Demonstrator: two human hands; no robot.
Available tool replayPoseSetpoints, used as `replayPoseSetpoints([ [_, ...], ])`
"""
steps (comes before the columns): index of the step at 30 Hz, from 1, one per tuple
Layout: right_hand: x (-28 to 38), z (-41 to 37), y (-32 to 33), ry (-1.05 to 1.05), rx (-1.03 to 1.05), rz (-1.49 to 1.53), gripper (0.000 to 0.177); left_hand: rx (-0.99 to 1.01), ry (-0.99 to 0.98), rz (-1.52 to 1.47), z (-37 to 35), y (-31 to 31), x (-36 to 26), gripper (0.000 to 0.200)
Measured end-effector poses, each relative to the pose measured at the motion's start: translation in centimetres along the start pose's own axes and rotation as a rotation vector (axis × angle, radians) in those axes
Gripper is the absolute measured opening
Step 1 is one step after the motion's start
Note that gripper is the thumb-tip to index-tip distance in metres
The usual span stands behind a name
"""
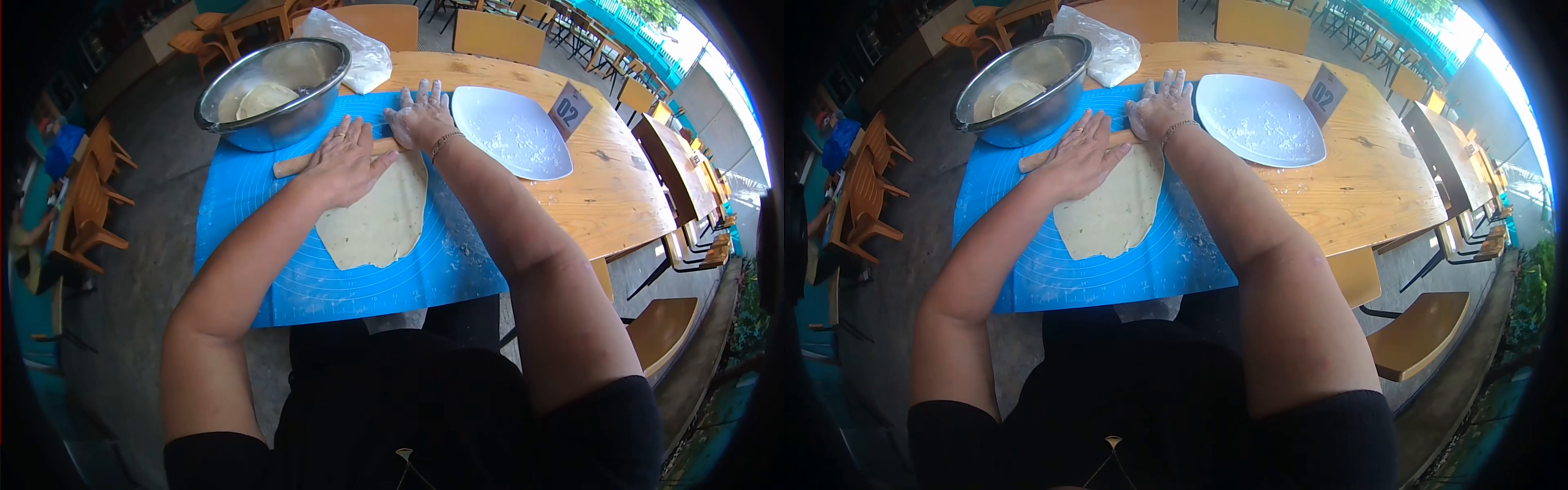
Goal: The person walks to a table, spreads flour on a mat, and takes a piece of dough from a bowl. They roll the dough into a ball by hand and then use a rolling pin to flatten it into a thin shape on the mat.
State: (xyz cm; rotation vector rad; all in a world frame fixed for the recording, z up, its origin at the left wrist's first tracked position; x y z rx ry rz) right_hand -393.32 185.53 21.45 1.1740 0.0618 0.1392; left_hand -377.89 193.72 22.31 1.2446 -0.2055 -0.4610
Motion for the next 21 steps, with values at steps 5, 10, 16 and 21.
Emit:
replayPoseSetpoints([
  [5, -0.1, 1.4, -0.9, -0.011, -0.059, 0.002, 0.068, 0.043, 0.073, 0.061, 1.6, -0.1, 0.2, 0.077],
  [10, -0.1, 1.7, -1.1, -0.038, -0.103, -0.007, 0.069, 0.053, 0.105, 0.056, 2.4, -0.4, 0.6, 0.077],
  [16, -0.2, 0.3, -0.9, -0.078, -0.165, 0.091, 0.070, 0.028, 0.104, 0.037, 1.7, -0.4, 0.6, 0.077],
  [21, -0.4, 0.6, -0.6, -0.063, -0.298, 0.088, 0.060, 0.036, 0.117, -0.073, 2.1, -1.2, 1.8, 0.077],
])
Point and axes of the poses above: each hand's wrist, its own z-axis towards the middle knuckle, its own y-axis out of the back of the hand, x = y × z, the point moved 1 cm from there along z, towards the middle knuckle, and after that the axes turned 14 degrees about -x, right-handed, at the moved point
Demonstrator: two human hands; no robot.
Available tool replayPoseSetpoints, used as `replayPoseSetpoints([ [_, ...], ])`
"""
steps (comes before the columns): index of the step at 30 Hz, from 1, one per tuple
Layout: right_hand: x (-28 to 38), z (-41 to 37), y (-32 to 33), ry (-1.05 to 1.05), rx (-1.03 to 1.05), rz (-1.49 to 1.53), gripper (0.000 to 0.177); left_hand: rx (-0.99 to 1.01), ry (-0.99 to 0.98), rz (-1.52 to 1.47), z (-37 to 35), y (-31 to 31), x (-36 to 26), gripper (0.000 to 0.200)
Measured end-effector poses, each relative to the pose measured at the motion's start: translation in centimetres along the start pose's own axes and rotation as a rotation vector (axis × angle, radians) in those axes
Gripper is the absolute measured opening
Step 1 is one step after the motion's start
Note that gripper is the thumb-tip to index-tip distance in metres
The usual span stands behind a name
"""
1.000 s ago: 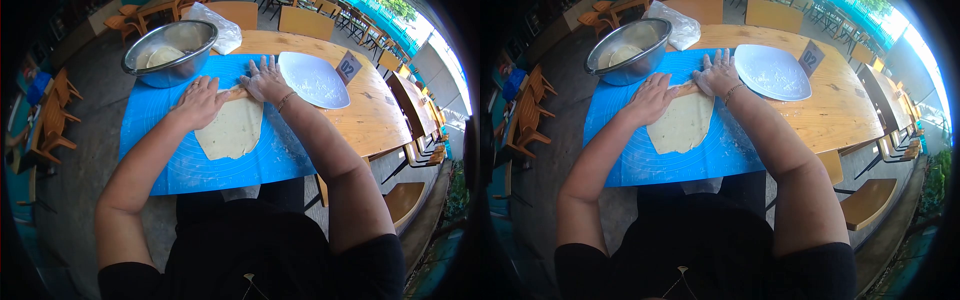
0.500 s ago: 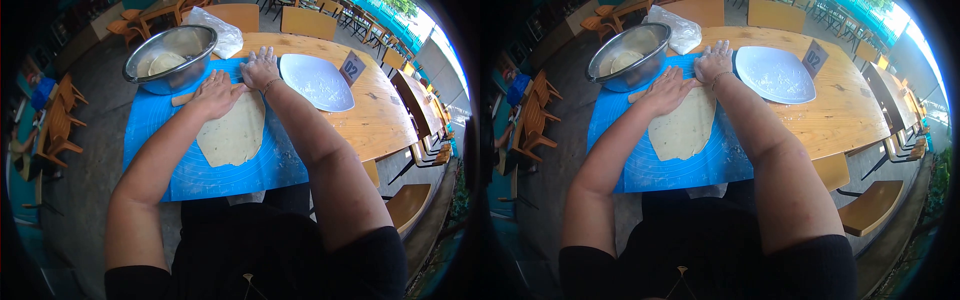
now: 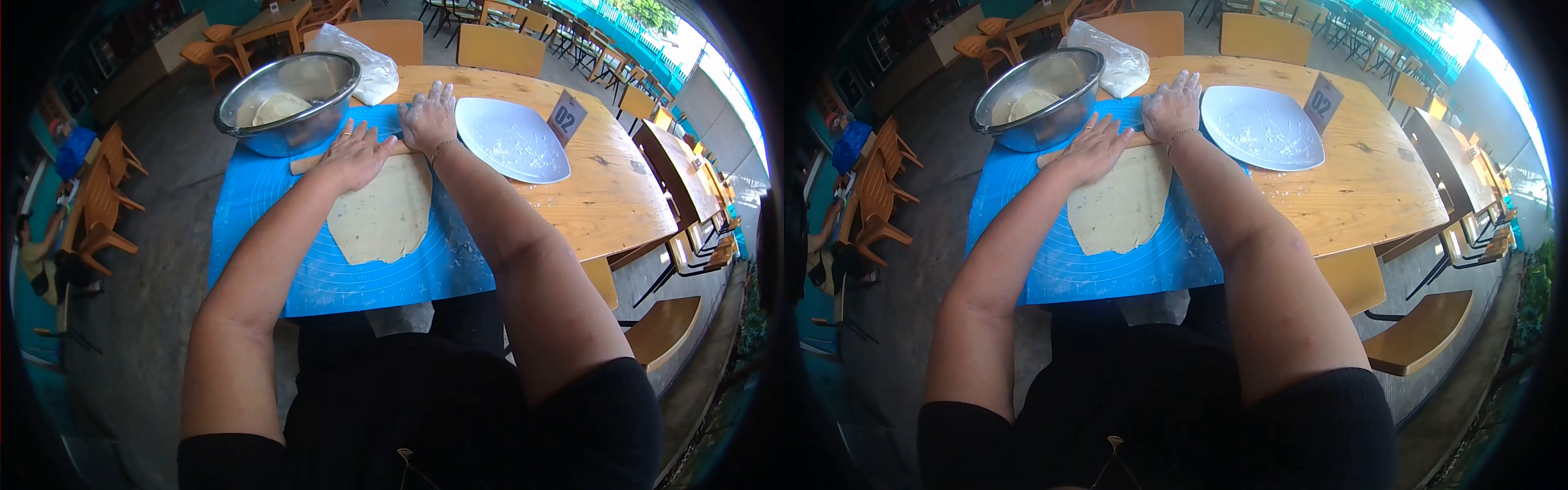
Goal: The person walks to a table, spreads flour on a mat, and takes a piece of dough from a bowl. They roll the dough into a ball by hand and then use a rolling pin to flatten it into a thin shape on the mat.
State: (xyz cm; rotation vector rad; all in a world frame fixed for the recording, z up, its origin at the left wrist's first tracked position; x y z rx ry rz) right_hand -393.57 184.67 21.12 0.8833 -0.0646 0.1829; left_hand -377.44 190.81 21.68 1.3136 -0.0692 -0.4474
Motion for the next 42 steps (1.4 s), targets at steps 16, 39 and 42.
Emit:
replayPoseSetpoints([
  [16, -0.6, 5.0, -1.6, 0.066, 0.098, 0.080, 0.036, -0.407, -0.358, 0.090, -3.1, -0.5, -1.3, 0.080],
  [39, 0.0, -2.6, 11.1, 0.393, 0.176, 0.400, 0.014, -0.261, -0.147, -0.114, -5.1, 7.0, 0.7, 0.032],
  [42, -0.4, -4.3, 9.5, 0.362, 0.143, 0.475, 0.016, -0.239, -0.159, -0.095, -6.5, 6.8, 0.9, 0.030],
])
Point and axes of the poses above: each hand's wrist, its own z-axis towards the middle knuckle, its own y-axis out of the back of the hand, x = y × z, the point moved 1 cm from there along z, towards the middle knuckle, and after that the axes turned 14 degrees about -x, right-handed, at the moved point
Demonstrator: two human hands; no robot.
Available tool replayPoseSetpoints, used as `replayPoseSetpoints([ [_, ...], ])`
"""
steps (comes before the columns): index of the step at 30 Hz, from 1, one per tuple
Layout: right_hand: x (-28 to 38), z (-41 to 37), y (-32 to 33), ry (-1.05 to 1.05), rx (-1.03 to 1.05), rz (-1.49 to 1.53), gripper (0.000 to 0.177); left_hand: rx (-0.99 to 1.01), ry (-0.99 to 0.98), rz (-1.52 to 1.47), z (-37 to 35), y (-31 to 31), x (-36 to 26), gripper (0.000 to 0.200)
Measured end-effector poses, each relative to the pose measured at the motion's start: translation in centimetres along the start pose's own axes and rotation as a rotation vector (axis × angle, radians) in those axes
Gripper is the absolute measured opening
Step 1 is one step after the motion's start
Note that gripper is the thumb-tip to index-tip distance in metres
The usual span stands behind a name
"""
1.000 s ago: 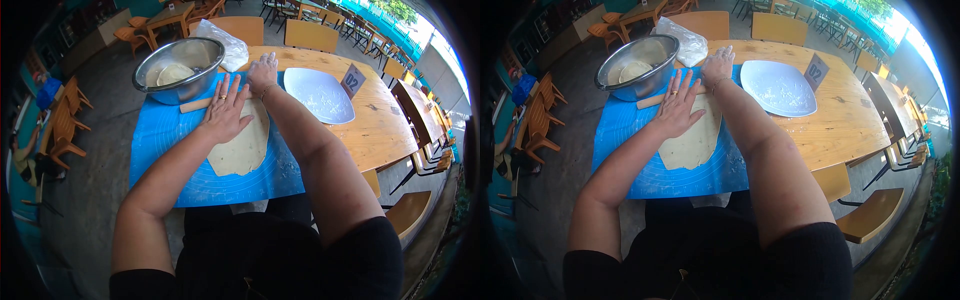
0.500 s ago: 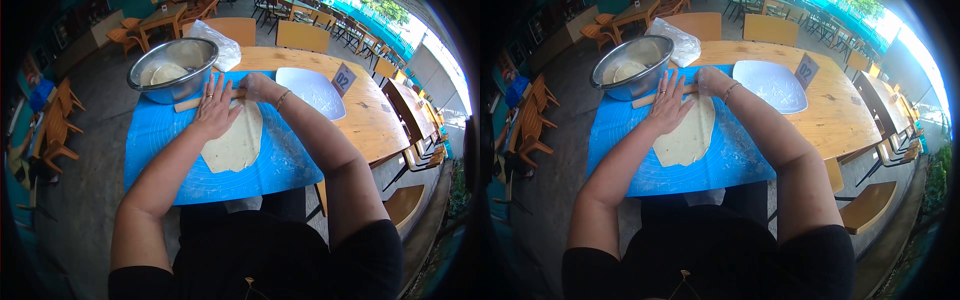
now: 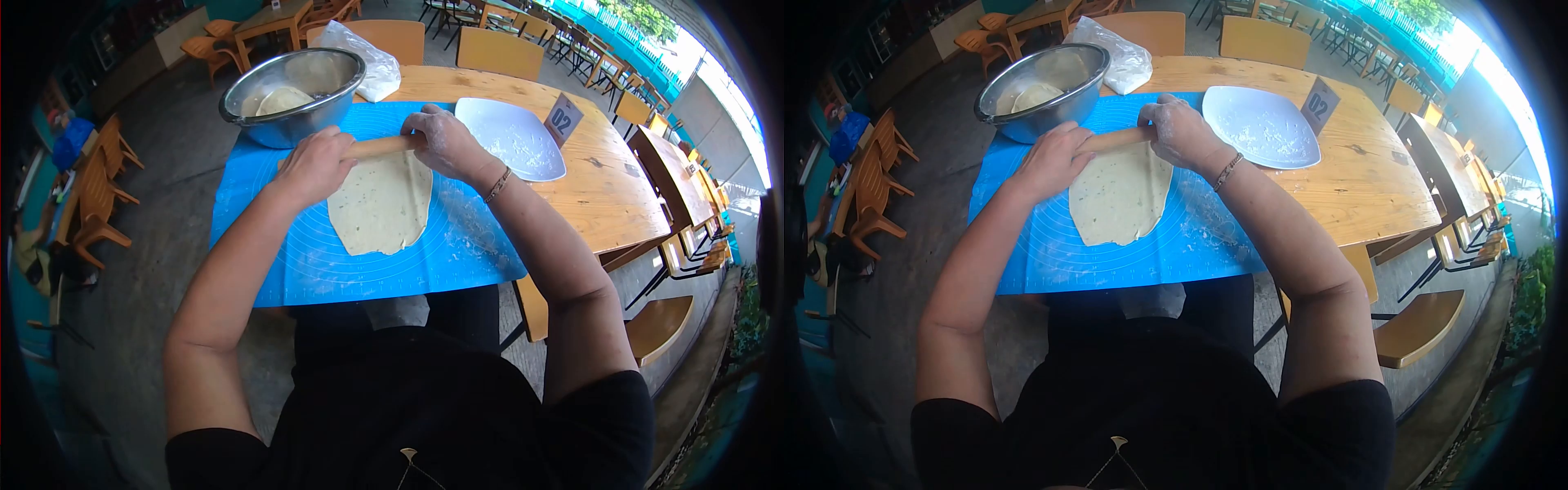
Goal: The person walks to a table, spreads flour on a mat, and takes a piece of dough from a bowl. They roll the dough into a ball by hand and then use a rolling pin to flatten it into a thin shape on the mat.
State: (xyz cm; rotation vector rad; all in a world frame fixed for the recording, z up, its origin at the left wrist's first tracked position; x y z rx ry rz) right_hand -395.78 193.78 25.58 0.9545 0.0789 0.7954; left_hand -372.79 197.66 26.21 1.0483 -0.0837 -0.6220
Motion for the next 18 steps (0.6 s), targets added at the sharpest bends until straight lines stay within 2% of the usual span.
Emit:
replayPoseSetpoints([
  [2, -0.6, -1.2, -1.5, 0.001, -0.039, -0.020, 0.027, -0.003, -0.028, 0.009, -1.0, -1.5, 0.9, 0.028],
  [6, -0.2, -1.6, -1.3, 0.148, -0.018, -0.104, 0.027, -0.047, -0.011, -0.051, -1.7, -2.7, 1.6, 0.031],
  [8, -0.4, 0.5, 0.3, -0.061, 0.171, 0.008, 0.027, -0.074, -0.021, 0.020, -1.0, -2.9, 1.9, 0.040],
  [9, -0.5, 1.8, 0.7, -0.063, 0.171, 0.008, 0.027, -0.072, -0.021, 0.019, -0.2, -2.2, 1.4, 0.040],
  [11, -0.6, 4.7, 1.0, -0.304, 0.189, -0.040, 0.040, 0.026, 0.084, -0.098, 1.9, -1.2, 0.3, 0.051],
  [12, -1.5, 5.3, -0.2, -0.304, 0.187, -0.041, 0.040, 0.024, 0.083, -0.098, 2.7, -1.8, 0.2, 0.051],
  [14, -3.0, 5.8, -3.5, -0.110, 0.058, -0.379, 0.050, -0.045, 0.054, -0.198, 4.1, -3.5, 0.4, 0.052],
  [15, -3.0, 5.5, -4.6, -0.108, 0.054, -0.380, 0.050, -0.048, 0.052, -0.196, 4.5, -4.5, 0.3, 0.052],
  [17, -2.6, 4.2, -6.2, -0.118, -0.171, -0.500, 0.057, -0.044, 0.070, -0.215, 4.9, -6.2, 0.3, 0.051],
  [18, -2.7, 3.6, -6.7, -0.148, -0.104, -0.507, 0.065, 0.045, 0.038, -0.223, 4.8, -6.8, 0.6, 0.056],
])
Point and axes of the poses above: each hand's wrist, its own z-axis towards the middle knuckle, its own y-axis out of the back of the hand, x = y × z, the point moved 1 cm from there along z, towards the middle knuckle, and after that the axes turned 14 degrees about -x, right-handed, at the moved point
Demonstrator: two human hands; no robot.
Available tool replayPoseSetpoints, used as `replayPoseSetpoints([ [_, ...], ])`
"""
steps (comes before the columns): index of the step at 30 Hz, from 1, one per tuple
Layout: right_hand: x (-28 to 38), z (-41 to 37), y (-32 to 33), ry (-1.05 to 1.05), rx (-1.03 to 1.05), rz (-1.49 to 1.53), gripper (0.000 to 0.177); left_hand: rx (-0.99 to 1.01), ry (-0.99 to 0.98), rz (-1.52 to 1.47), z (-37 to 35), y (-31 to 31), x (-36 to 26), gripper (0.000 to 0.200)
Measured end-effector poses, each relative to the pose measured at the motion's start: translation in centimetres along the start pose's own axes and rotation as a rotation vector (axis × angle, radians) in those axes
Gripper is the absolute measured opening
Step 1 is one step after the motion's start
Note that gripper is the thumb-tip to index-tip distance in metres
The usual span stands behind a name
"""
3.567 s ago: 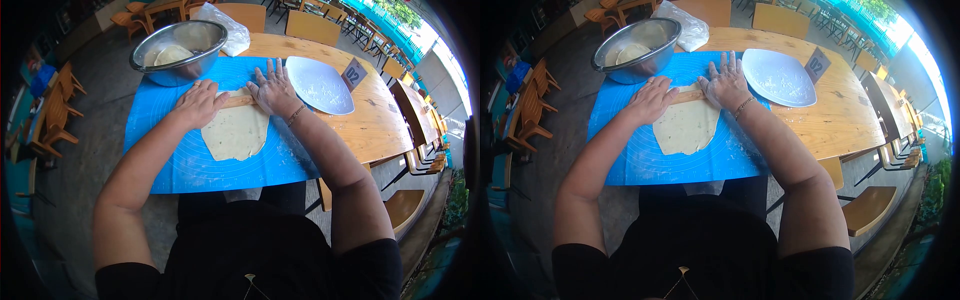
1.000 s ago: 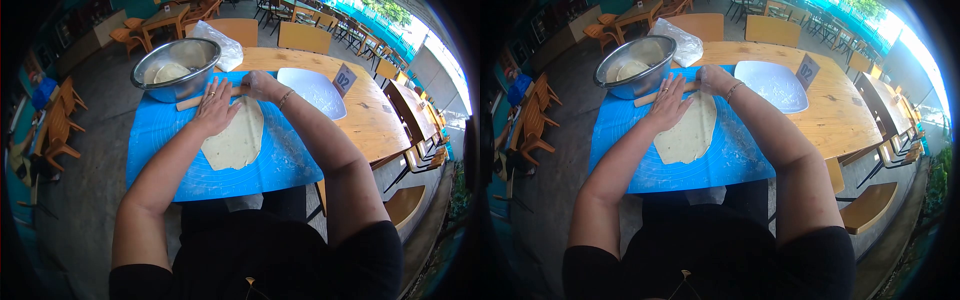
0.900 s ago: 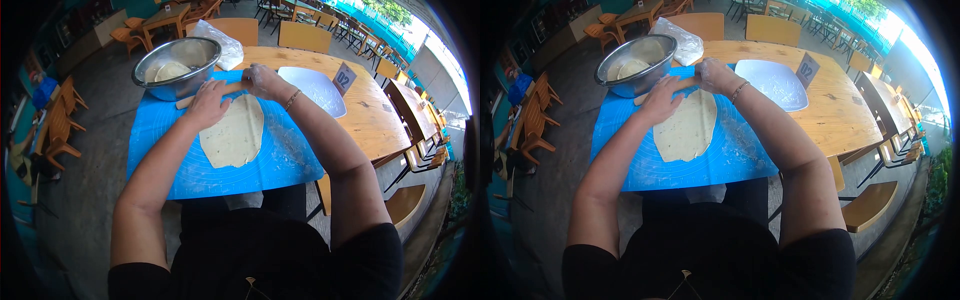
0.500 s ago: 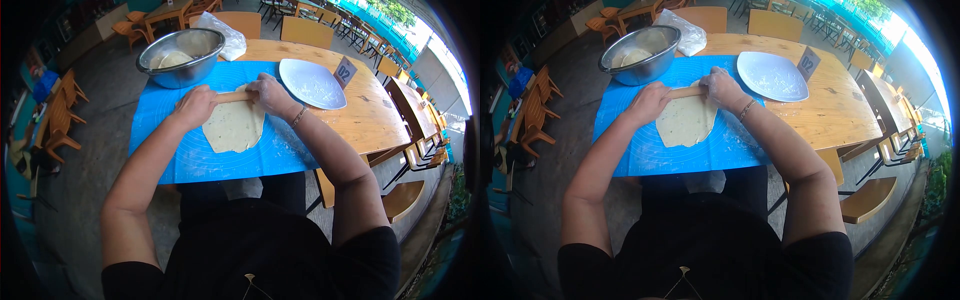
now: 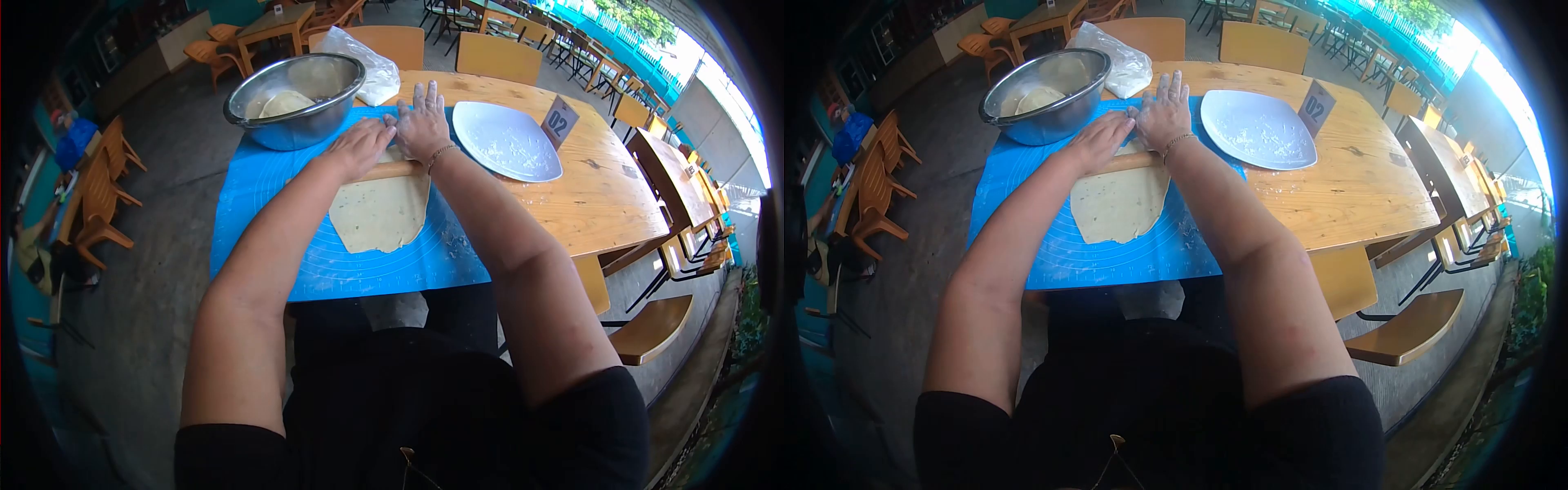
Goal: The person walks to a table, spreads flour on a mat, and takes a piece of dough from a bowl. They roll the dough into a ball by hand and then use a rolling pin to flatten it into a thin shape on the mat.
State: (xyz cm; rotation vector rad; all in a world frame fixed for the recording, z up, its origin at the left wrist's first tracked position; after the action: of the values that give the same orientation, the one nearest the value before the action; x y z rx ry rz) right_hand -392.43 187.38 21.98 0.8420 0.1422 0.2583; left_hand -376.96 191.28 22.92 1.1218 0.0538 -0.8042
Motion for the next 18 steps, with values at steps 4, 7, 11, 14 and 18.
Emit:
replayPoseSetpoints([
  [4, 0.0, -1.5, 0.1, -0.037, -0.005, 0.010, 0.071, 0.104, 0.107, 0.190, -0.3, -1.4, 1.0, 0.069],
  [7, 0.0, -1.9, 0.2, -0.074, 0.101, 0.012, 0.075, 0.115, 0.148, 0.264, -1.0, -1.4, -0.1, 0.072],
  [11, 0.1, -3.4, 0.5, -0.072, 0.114, 0.074, 0.080, 0.189, 0.217, 0.350, -2.2, -0.8, -1.9, 0.085],
  [14, 0.1, -4.5, 0.8, -0.035, 0.181, 0.028, 0.083, 0.198, 0.222, 0.248, -3.6, -0.4, -2.8, 0.096],
  [18, 0.9, -6.4, 4.0, -0.083, 0.246, 0.130, 0.083, 0.225, 0.209, 0.203, -5.3, 0.6, -4.3, 0.096],
])
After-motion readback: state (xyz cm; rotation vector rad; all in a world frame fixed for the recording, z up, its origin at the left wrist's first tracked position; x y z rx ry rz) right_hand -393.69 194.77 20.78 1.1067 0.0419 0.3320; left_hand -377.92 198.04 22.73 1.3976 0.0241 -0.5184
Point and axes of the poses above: each hand's wrist, its own z-axis towards the middle knuckle, its own y-axis out of the back of the hand, x = y × z, the point moved 1 cm from there along z, towards the middle knuckle, and after that the axes turned 14 degrees about -x, right-handed, at the moved point
